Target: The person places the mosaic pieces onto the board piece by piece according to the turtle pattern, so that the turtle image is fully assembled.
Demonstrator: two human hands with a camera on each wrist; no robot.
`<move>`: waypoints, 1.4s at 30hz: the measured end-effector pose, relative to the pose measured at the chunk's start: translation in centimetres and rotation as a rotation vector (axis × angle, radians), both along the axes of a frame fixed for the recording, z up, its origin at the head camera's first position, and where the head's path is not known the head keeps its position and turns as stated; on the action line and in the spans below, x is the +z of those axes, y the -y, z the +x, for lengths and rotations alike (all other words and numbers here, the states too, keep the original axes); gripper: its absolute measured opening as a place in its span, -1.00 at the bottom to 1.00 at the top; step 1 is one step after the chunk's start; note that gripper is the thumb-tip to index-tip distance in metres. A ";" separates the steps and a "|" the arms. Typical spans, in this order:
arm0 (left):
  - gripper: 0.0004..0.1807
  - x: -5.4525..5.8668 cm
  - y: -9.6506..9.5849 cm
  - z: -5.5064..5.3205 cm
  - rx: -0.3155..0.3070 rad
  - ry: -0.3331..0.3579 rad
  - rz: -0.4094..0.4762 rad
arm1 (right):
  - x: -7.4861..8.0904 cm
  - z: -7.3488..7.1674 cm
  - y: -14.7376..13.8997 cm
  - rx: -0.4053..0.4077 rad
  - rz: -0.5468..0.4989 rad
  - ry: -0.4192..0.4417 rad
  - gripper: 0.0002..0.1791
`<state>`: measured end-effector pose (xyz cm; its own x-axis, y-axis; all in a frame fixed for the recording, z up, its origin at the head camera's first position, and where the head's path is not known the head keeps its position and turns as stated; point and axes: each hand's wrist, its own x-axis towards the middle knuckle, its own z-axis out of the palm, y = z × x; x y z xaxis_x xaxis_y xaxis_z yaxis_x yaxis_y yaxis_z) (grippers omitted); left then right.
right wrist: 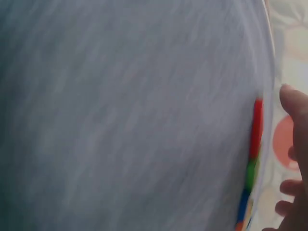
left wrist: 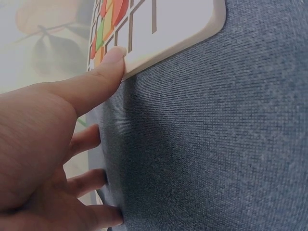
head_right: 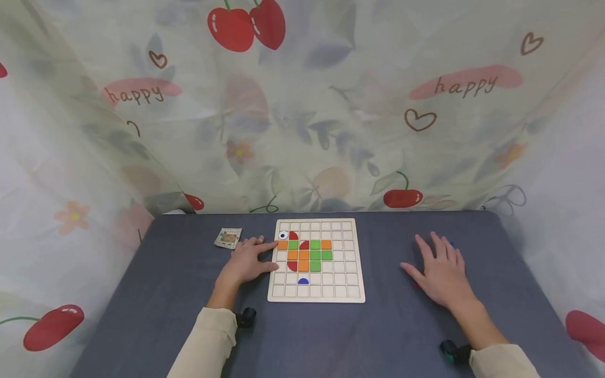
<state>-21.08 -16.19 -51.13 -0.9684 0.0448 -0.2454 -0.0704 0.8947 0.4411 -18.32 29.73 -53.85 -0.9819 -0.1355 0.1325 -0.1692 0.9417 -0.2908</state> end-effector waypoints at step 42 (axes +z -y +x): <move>-0.24 0.1 0.1 -0.1 -0.002 0.013 -0.013 | 1.4 -0.9 -2.5 -0.055 -0.259 0.027 -0.77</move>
